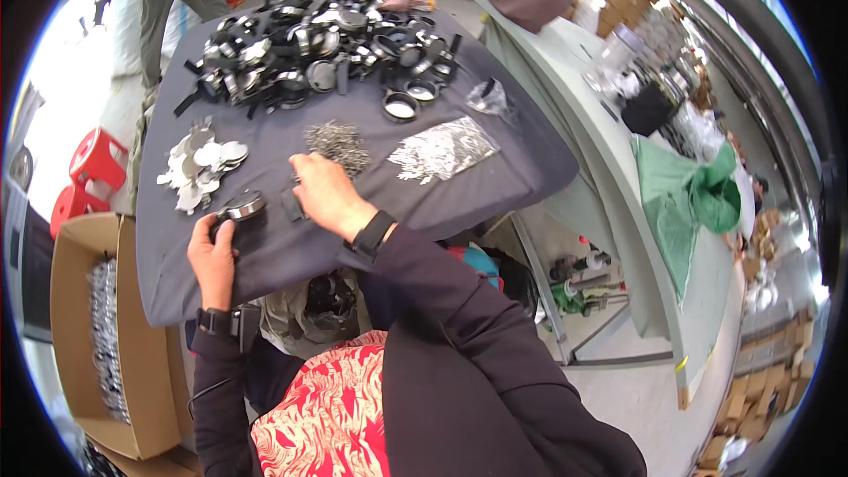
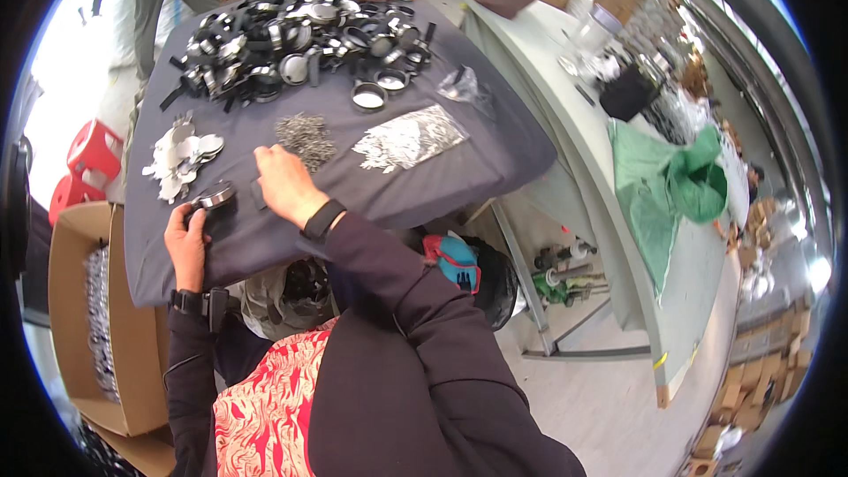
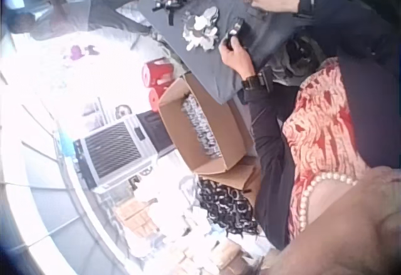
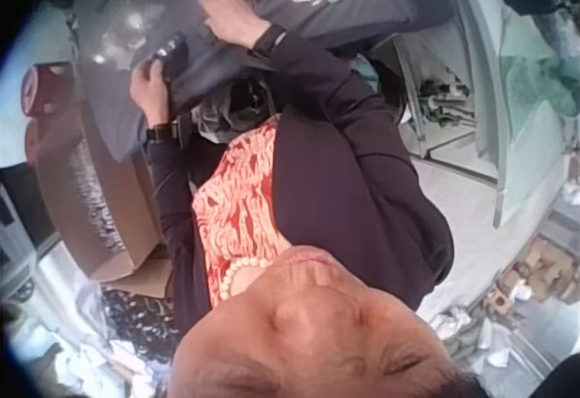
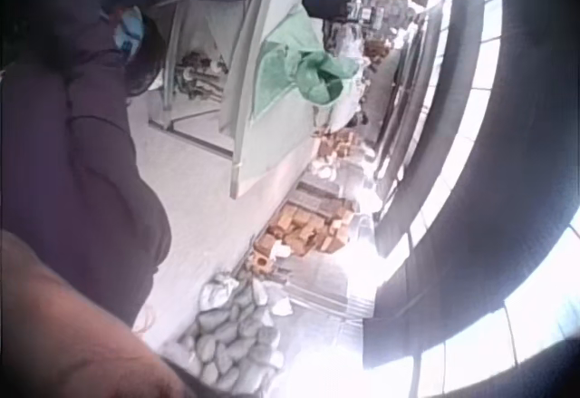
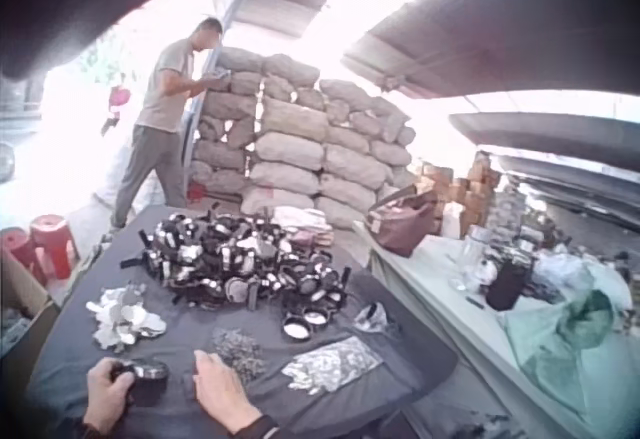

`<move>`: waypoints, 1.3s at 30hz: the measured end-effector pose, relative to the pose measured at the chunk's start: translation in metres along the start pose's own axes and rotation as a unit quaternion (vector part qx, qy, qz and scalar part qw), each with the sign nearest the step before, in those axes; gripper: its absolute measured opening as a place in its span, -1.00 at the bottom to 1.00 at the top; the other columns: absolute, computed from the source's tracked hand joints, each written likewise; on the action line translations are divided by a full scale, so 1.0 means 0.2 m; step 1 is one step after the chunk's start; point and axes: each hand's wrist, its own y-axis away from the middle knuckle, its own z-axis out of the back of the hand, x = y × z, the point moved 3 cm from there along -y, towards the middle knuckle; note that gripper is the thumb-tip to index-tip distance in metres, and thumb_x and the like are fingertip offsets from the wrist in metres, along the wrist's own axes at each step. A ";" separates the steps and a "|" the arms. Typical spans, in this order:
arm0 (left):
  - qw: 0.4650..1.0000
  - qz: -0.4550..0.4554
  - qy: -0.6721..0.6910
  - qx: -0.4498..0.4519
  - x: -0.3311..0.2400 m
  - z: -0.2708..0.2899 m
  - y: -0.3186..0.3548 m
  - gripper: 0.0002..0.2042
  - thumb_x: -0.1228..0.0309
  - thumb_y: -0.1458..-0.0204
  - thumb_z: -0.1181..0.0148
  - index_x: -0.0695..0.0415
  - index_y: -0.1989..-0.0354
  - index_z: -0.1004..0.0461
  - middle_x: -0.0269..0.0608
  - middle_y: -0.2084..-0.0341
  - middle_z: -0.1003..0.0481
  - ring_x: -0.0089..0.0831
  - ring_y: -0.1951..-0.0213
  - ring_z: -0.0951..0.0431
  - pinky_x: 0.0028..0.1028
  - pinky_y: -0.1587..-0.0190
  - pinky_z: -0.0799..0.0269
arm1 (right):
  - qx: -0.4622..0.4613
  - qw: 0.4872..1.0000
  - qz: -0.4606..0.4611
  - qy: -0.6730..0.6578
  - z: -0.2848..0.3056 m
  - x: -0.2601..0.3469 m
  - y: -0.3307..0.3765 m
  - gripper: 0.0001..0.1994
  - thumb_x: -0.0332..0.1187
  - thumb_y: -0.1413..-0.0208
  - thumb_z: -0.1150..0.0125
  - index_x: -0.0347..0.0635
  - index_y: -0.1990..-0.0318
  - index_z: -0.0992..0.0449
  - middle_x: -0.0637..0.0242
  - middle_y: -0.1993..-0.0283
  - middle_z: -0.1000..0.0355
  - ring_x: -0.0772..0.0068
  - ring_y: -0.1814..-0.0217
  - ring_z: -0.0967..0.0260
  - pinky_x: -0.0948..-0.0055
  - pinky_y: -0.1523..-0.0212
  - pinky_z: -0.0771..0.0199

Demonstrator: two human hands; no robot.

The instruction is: Assembling small mechanical components for respirators or gas masks.

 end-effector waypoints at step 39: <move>0.934 -0.187 -0.304 0.020 -0.24 -0.05 0.20 -0.40 0.36 0.37 -0.23 0.17 0.02 -0.26 -0.04 0.11 -0.32 -0.11 0.05 -0.31 -0.24 0.01 -0.23 | -0.250 0.843 -0.408 -0.245 0.35 -1.28 1.07 -0.58 -0.10 0.08 -0.10 -0.21 0.13 -0.40 0.20 0.15 -0.37 0.30 0.17 -0.33 0.34 0.12 -0.33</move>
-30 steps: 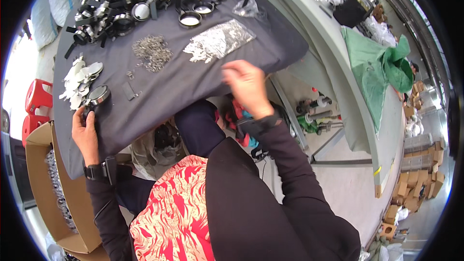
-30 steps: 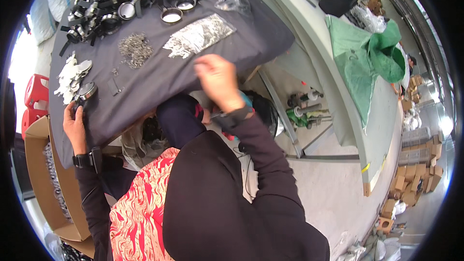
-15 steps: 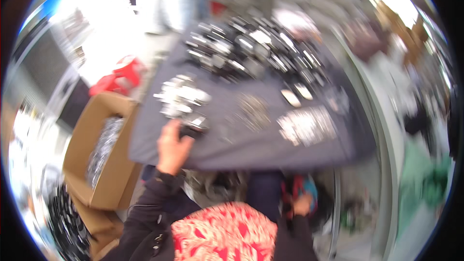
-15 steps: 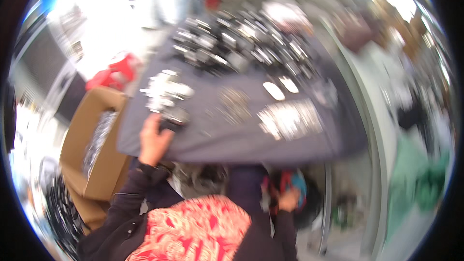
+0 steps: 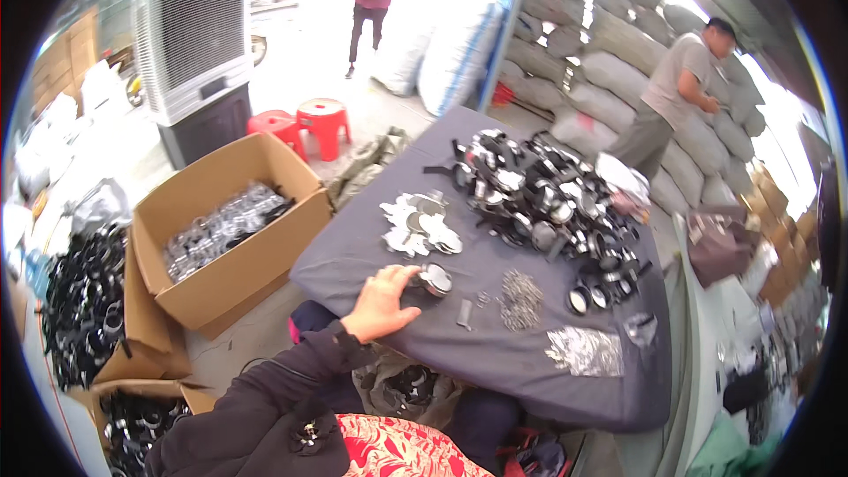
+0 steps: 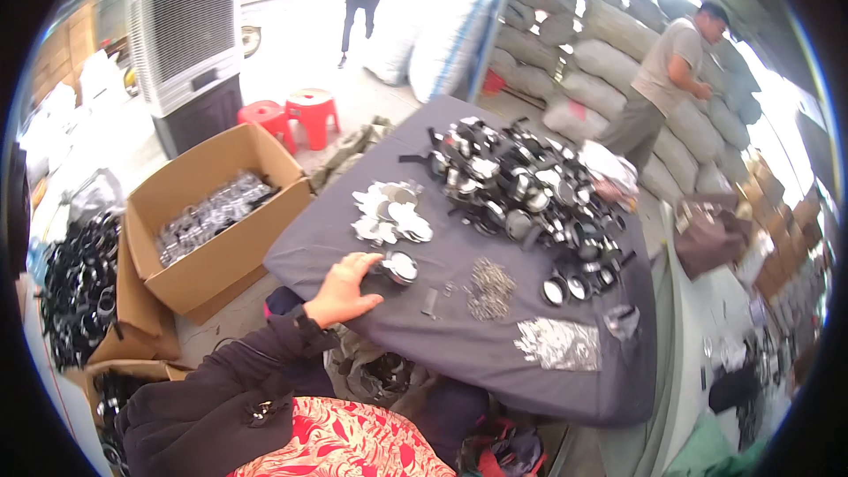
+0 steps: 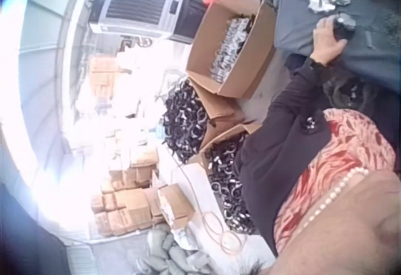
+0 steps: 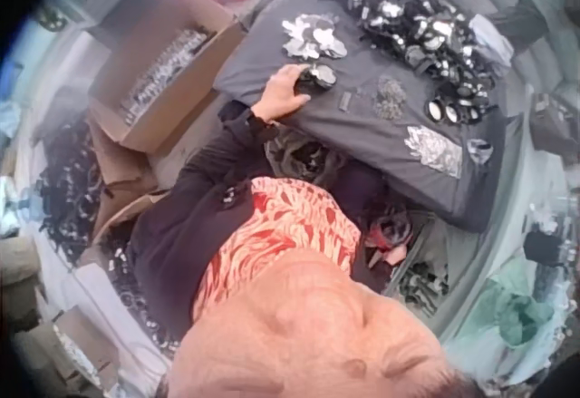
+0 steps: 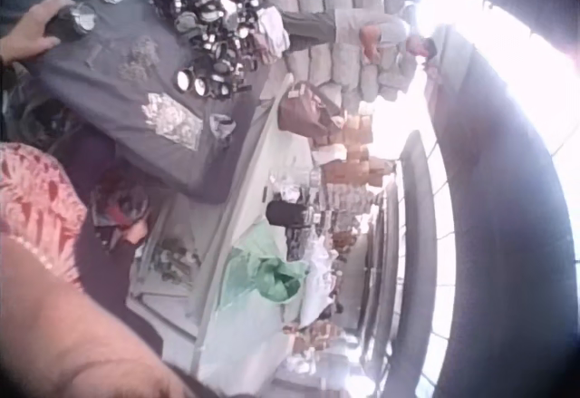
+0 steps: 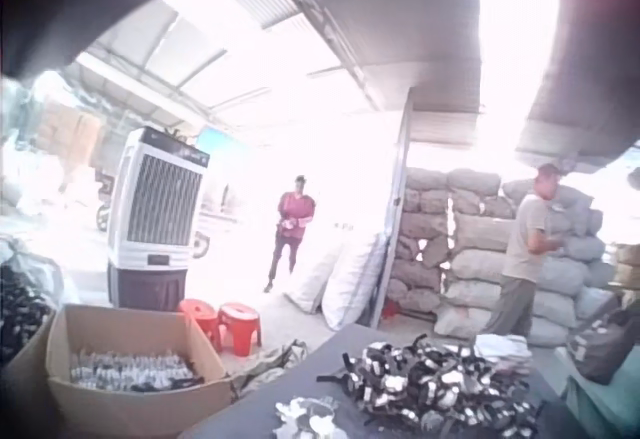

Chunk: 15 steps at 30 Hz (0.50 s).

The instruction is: Assembling small mechanical components for respirators or gas masks.

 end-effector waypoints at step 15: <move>0.994 -0.053 0.063 -0.068 -0.14 0.18 -0.05 -0.45 0.48 0.23 -0.14 0.14 -0.06 -0.22 -0.16 0.02 -0.27 -0.32 -0.03 -0.26 -0.35 0.02 -0.19 | -0.012 0.985 0.073 -0.153 0.70 0.78 0.66 -0.69 -0.59 0.27 0.20 -0.41 0.31 -0.43 0.38 0.38 -0.40 0.62 0.40 -0.26 0.70 0.31 -0.23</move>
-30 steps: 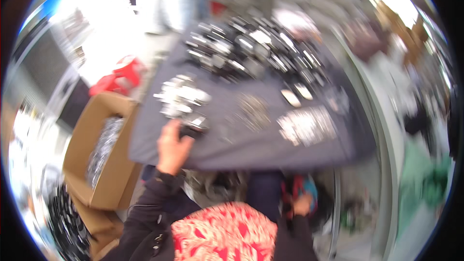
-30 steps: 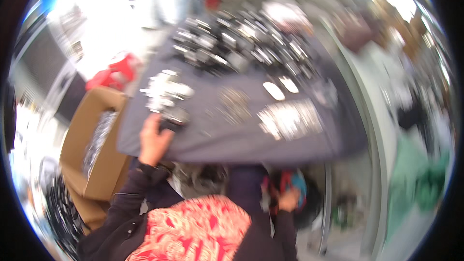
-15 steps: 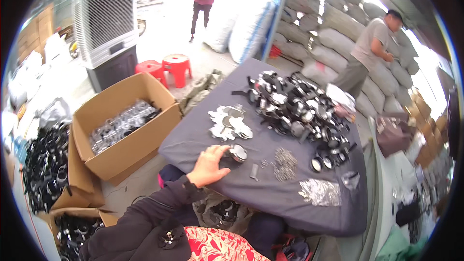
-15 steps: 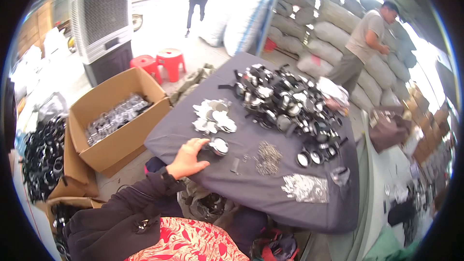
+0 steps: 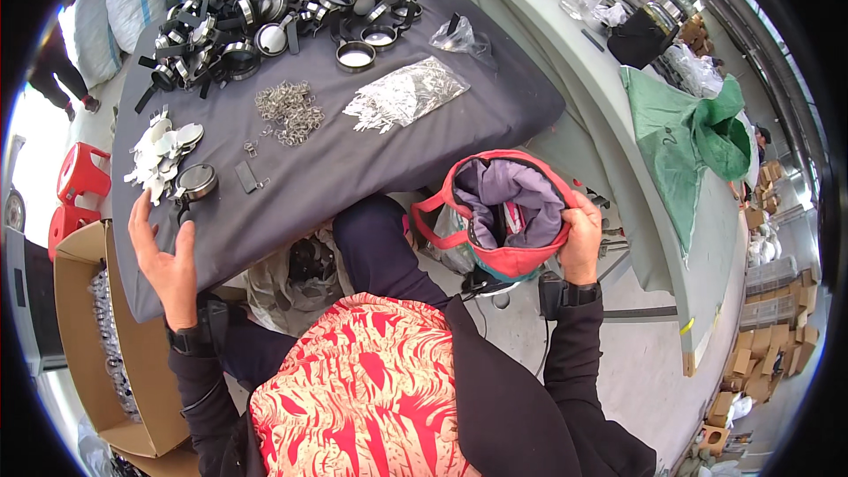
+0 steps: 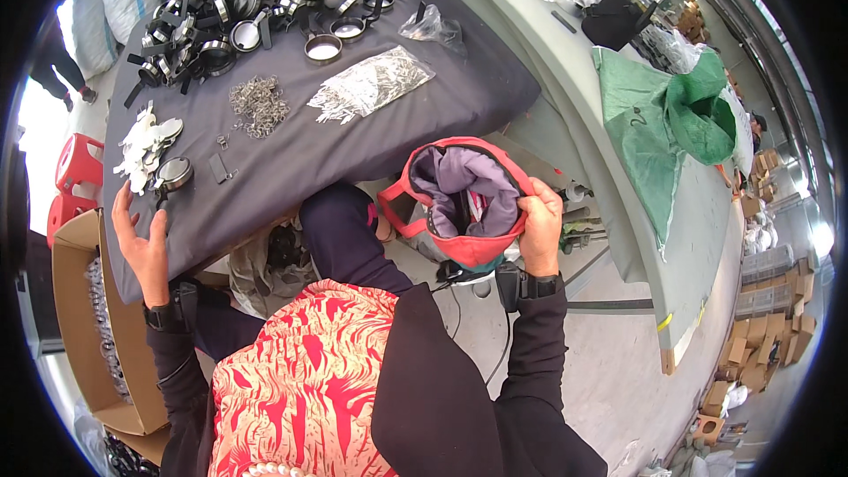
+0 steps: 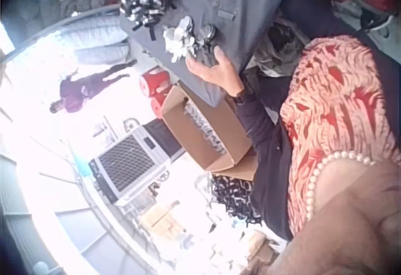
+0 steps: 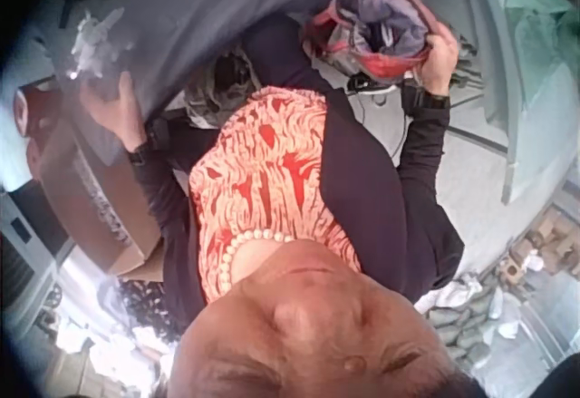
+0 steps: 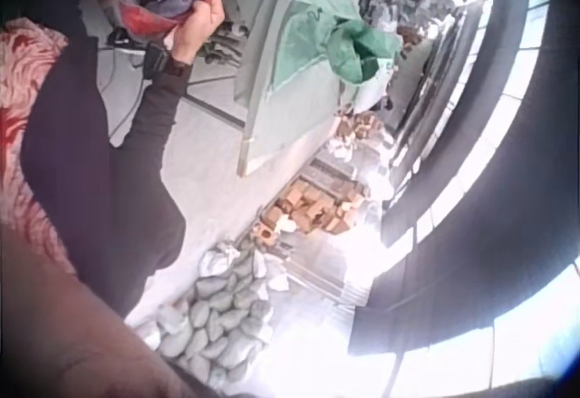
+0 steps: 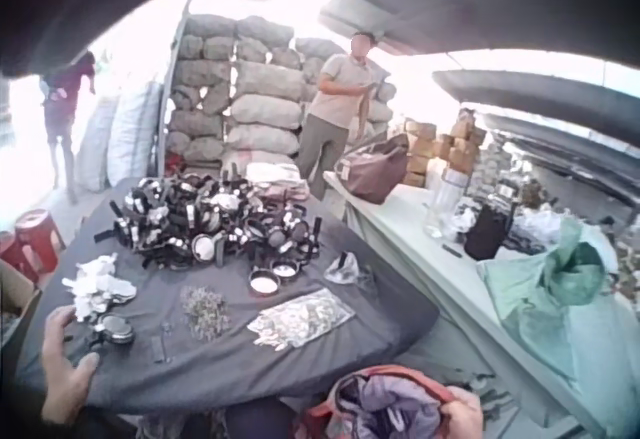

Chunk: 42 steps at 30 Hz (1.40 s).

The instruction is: Assembling small mechanical components for respirators or gas masks.

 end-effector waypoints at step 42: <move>0.843 0.243 0.464 -0.124 -0.22 0.66 0.46 -0.68 0.55 0.01 0.11 0.36 0.04 -0.31 -0.19 0.20 -0.43 -0.54 0.15 -0.38 -0.55 0.04 -0.25 | 0.706 0.511 0.405 0.277 -2.09 -0.25 0.95 -0.83 -0.44 0.18 -0.05 -0.19 0.34 -0.43 0.10 0.36 -0.39 0.12 0.32 -0.38 0.31 0.36 -0.40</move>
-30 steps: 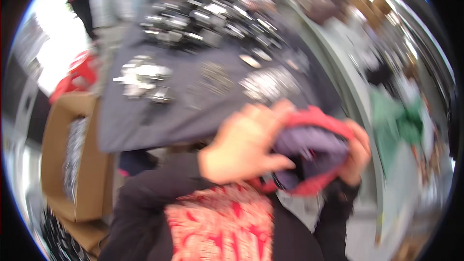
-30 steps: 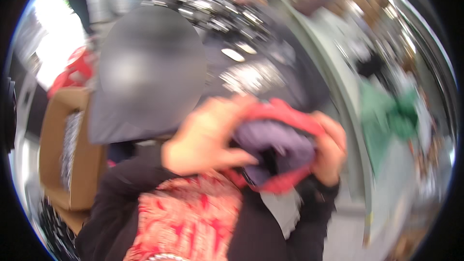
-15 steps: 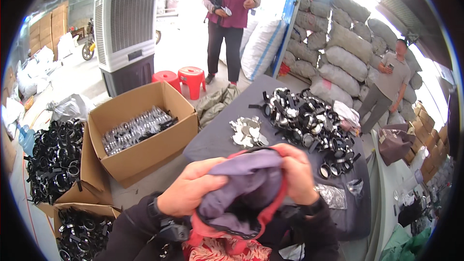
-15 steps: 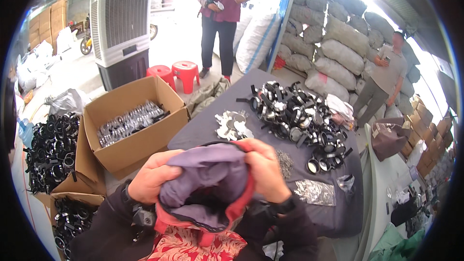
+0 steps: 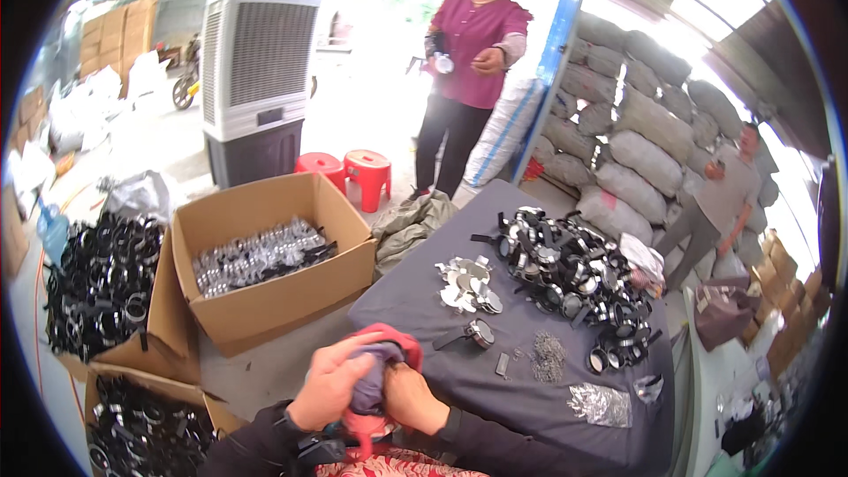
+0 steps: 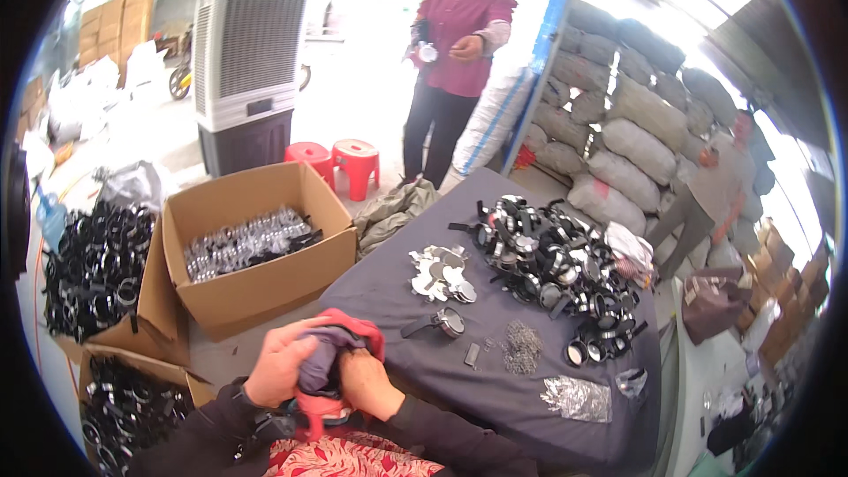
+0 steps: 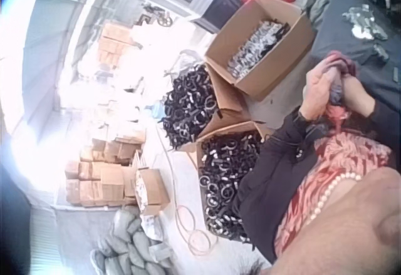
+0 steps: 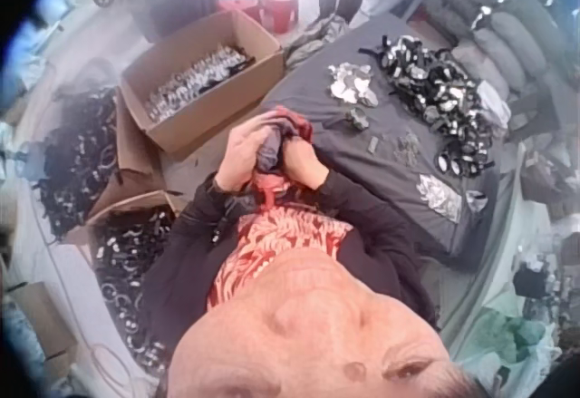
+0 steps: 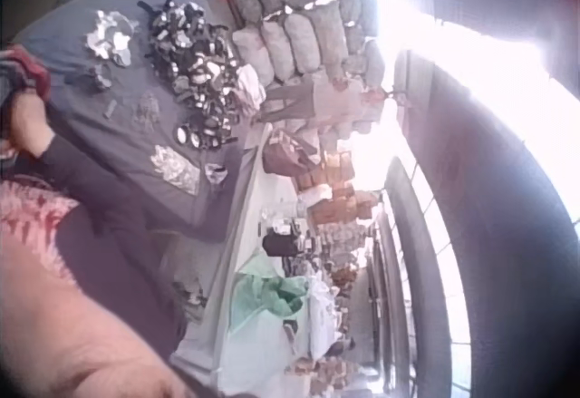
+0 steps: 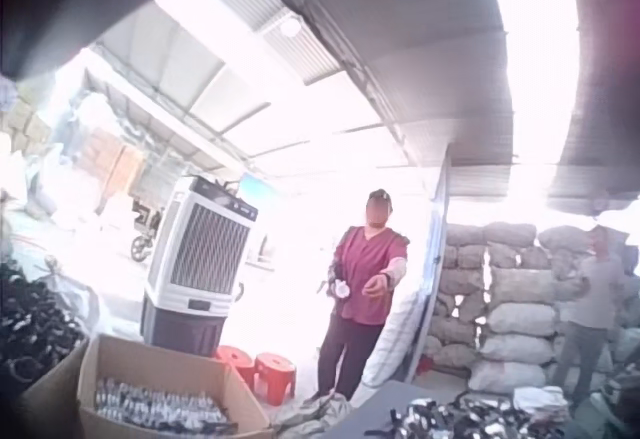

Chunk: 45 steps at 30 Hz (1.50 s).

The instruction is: Assembling small mechanical components for respirators or gas masks.

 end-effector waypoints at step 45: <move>0.994 -0.041 -0.065 0.071 0.33 -0.08 -0.24 -0.73 0.47 -0.02 0.02 0.25 0.09 -0.37 -0.43 0.42 -0.43 -0.77 0.39 -0.29 -0.72 0.29 -0.24 | 0.125 0.966 0.193 -0.118 -0.31 -0.20 0.07 -0.68 -0.32 0.09 -0.01 -0.24 0.15 -0.33 0.07 0.33 -0.40 0.11 0.31 -0.38 0.28 0.27 -0.34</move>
